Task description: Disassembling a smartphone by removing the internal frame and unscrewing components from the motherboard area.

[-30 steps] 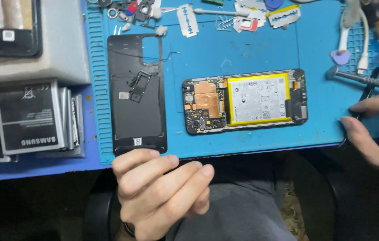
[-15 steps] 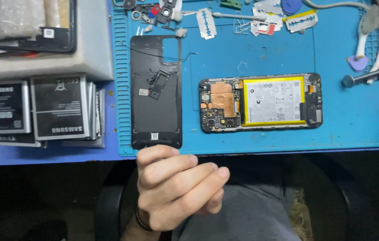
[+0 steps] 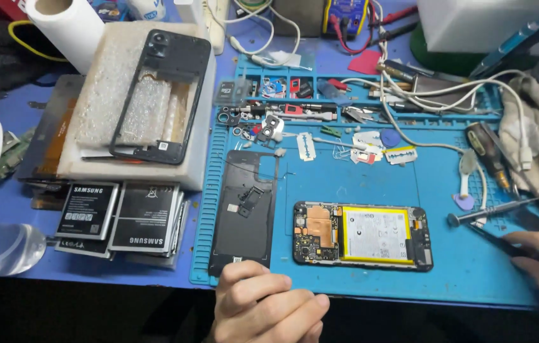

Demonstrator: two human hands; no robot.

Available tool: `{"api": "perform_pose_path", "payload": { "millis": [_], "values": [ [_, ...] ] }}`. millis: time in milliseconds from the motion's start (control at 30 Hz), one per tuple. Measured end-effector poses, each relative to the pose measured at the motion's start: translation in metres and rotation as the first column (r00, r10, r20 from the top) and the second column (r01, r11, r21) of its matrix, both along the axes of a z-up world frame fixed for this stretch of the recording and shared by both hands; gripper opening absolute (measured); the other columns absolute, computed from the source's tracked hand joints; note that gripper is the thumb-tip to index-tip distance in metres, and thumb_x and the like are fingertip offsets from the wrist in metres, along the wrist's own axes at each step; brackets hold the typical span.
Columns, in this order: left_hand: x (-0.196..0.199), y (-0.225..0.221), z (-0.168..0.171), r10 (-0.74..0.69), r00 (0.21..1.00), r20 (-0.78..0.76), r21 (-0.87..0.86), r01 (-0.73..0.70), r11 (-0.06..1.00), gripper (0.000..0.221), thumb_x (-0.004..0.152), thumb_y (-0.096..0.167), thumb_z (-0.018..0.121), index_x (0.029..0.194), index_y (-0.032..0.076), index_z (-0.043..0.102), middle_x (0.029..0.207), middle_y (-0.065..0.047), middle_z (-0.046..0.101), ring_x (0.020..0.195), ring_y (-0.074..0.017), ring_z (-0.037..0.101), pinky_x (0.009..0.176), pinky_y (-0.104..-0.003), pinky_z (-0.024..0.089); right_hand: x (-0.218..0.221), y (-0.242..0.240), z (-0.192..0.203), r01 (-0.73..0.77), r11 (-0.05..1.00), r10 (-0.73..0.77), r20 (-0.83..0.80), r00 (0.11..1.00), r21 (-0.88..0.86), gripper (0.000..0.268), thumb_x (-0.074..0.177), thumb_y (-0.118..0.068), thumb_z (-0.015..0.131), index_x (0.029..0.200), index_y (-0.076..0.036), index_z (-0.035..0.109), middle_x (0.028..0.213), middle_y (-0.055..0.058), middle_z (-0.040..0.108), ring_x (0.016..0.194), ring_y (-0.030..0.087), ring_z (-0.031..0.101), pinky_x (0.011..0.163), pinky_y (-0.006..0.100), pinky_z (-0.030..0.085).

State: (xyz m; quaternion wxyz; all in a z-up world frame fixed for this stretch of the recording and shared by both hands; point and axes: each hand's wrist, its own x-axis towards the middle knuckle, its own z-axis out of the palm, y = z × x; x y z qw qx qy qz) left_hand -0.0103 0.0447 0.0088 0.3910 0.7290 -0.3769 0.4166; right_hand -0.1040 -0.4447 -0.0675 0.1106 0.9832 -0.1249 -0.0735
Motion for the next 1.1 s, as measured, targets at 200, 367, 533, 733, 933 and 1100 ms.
{"api": "perform_pose_path", "payload": {
  "millis": [200,367,533,733,933,1100],
  "values": [
    [0.004,-0.005,-0.002,0.030,0.999,-0.034,-0.024,-0.031,0.999,0.025,0.105,0.031,0.057,0.092,0.024,0.077,0.080,0.015,0.073,0.080,-0.0069,0.063,0.071,-0.024,0.051,0.006,-0.007,-0.007,-0.006,0.997,-0.002,0.108,0.994,0.074,0.051,0.082,-0.034,0.083,0.132,-0.033,0.074,0.109,-0.006,0.081,0.100,0.011,0.077,0.101,0.028,0.061],
    [0.007,-0.007,-0.007,0.015,1.000,-0.013,-0.048,-0.016,0.999,0.027,0.106,0.030,0.056,0.092,0.022,0.078,0.080,0.014,0.073,0.080,-0.0085,0.063,0.072,-0.025,0.050,0.013,-0.011,-0.028,0.041,0.986,-0.062,0.123,0.990,0.164,0.058,0.081,-0.030,0.084,0.138,-0.024,0.073,0.127,0.000,0.079,0.115,0.015,0.077,0.110,0.032,0.060],
    [0.006,-0.006,-0.003,0.006,1.000,-0.014,-0.049,-0.007,0.999,0.029,0.108,0.028,0.055,0.093,0.019,0.078,0.079,0.011,0.074,0.082,-0.0107,0.063,0.073,-0.026,0.050,0.015,-0.031,-0.067,0.235,0.739,-0.363,0.079,0.929,0.631,0.058,0.098,-0.008,0.070,0.154,-0.008,0.059,0.156,0.016,0.058,0.142,0.031,0.058,0.118,0.049,0.048],
    [0.008,-0.005,-0.003,0.024,1.000,0.003,-0.078,-0.024,0.997,0.028,0.107,0.028,0.055,0.093,0.020,0.078,0.078,0.012,0.073,0.079,-0.0109,0.063,0.073,-0.026,0.050,0.026,0.045,0.019,-0.197,0.977,0.177,0.209,0.962,0.079,0.053,0.077,-0.029,0.085,0.128,-0.022,0.077,0.130,0.001,0.079,0.121,0.017,0.075,0.116,0.034,0.059],
    [0.009,0.001,0.003,-0.022,0.999,-0.041,0.005,0.022,1.000,0.027,0.106,0.021,0.056,0.093,0.011,0.078,0.084,0.006,0.074,0.083,-0.0138,0.062,0.074,-0.027,0.051,0.036,0.132,0.082,-0.408,0.910,0.366,0.321,0.874,0.075,0.049,0.085,-0.020,0.082,0.133,-0.009,0.075,0.130,0.012,0.077,0.120,0.025,0.074,0.116,0.041,0.058],
    [0.008,0.003,-0.003,-0.028,1.000,-0.011,0.051,0.028,0.998,0.023,0.106,0.021,0.059,0.100,0.010,0.078,0.091,0.004,0.074,0.088,-0.0175,0.062,0.078,-0.031,0.052,0.043,0.149,0.073,-0.562,0.766,0.356,0.522,0.775,0.312,0.029,0.113,0.011,0.068,0.141,0.013,0.071,0.142,0.032,0.071,0.129,0.043,0.068,0.126,0.053,0.050]
  ]
}}
